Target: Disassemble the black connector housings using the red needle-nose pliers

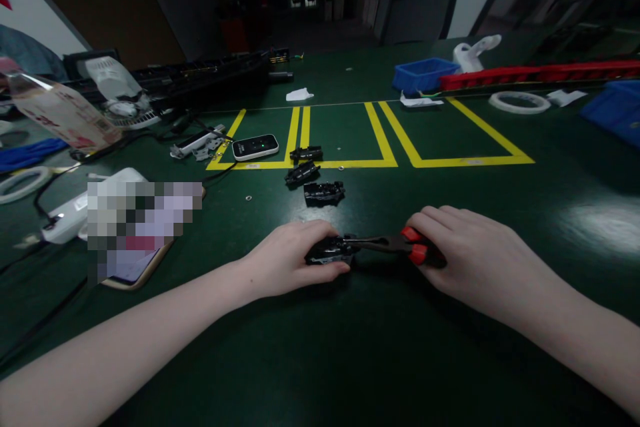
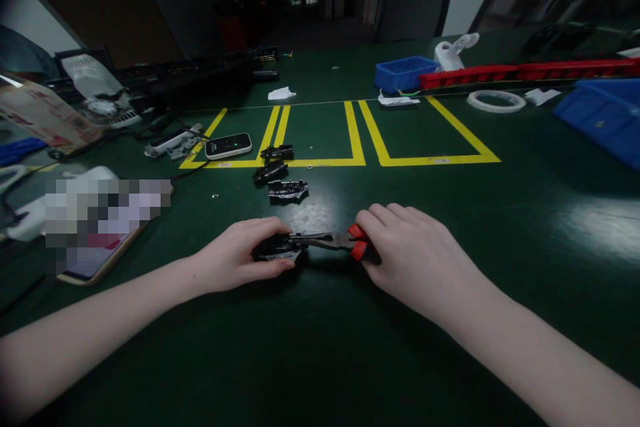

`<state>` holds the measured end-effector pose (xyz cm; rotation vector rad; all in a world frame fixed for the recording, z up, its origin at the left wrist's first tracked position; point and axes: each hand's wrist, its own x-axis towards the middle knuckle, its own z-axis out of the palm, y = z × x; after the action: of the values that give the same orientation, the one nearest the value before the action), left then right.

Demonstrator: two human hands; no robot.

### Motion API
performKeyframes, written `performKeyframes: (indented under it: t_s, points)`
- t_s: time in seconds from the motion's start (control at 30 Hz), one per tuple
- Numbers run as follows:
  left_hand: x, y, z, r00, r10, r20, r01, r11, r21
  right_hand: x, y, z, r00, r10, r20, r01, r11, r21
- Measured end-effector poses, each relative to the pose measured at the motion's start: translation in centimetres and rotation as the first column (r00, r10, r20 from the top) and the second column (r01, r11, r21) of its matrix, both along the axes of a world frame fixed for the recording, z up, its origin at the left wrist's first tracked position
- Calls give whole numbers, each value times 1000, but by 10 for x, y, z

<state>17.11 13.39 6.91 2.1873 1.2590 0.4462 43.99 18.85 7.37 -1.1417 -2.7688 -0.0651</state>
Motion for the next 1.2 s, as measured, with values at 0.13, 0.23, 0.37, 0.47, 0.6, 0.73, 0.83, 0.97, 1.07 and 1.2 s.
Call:
performKeyframes:
  t_s: [0.13, 0.23, 0.37, 0.47, 0.6, 0.73, 0.83, 0.97, 1.07, 1.2]
  points:
    - [-1, 2, -1, 1000, -15, -3, 15, 1000, 0, 1, 1, 0, 1000, 8, -2, -8, 1000, -6]
    - [-2, 3, -3, 1000, -25, -5, 25, 1000, 1, 1, 1, -1, 1000, 11, -5, -11, 1000, -4]
    - [-2, 3, -6, 1000, -24, -16, 24, 1000, 4, -1, 0, -2, 1000, 19, -9, -19, 1000, -9]
    - [-1, 4, -5, 1000, -18, -22, 18, 1000, 7, -1, -1, -4, 1000, 20, -16, -20, 1000, -5]
    - [-1, 4, -3, 1000, -20, -25, 20, 1000, 5, -3, -4, -6, 999, 28, -23, -28, 1000, -7]
    - [-1, 3, -3, 999, -24, -28, 25, 1000, 6, -5, -5, -6, 999, 29, -29, -30, 1000, -8]
    - [-1, 3, -3, 999, -27, -30, 28, 1000, 10, -4, -3, -5, 999, 29, -29, -29, 1000, -5]
    - [-1, 3, -5, 999, -31, -31, 32, 999, 12, -3, 0, -3, 999, 39, -28, -40, 999, -19]
    - [-1, 3, -5, 999, -30, -30, 30, 999, 13, 0, 2, -2, 999, 37, -32, -37, 999, -23]
    - [-1, 3, -3, 1000, -19, -11, 19, 1000, 7, 3, 5, -2, 999, 21, -48, -22, 1000, -22]
